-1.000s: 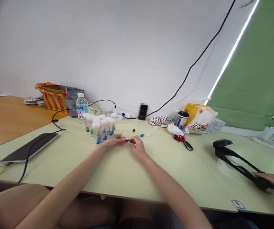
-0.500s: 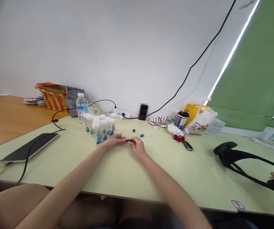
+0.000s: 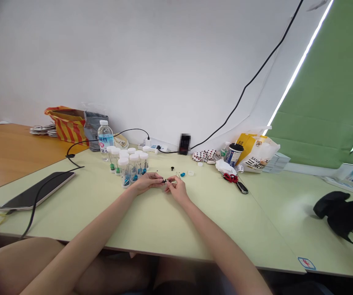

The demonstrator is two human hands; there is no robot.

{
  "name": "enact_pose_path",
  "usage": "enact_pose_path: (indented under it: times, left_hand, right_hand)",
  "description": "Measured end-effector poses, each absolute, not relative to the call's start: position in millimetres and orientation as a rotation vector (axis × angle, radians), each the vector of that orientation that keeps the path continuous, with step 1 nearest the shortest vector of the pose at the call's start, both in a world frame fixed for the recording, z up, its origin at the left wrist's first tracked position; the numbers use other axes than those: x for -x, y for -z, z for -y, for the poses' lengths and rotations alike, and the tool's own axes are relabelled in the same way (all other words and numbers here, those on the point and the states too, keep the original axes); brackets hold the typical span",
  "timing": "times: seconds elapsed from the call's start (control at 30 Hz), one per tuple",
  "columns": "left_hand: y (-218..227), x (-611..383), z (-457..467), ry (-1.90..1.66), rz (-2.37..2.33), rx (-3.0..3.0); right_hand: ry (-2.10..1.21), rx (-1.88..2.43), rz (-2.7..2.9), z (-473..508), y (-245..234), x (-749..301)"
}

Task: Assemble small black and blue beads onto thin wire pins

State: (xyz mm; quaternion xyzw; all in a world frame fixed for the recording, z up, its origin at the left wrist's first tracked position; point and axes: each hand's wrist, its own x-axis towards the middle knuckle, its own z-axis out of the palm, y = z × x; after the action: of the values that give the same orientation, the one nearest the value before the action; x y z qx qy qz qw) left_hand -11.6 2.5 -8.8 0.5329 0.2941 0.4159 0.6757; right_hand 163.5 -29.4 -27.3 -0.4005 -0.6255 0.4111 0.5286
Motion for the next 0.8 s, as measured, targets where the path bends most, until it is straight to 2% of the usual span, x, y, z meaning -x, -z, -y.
enact_pose_path:
  times: [0.27,0.8]
  left_hand:
    - [7.2,10.9,-0.7,-0.936,-0.678,-1.196]
    - [7.1,11.2,0.0,-0.937,-0.673,-1.191]
  right_hand:
    - [-1.176,0.999,1.484,32.1,23.8,-162.9]
    - [-1.038,0.986,1.469,29.4,26.0,-165.0]
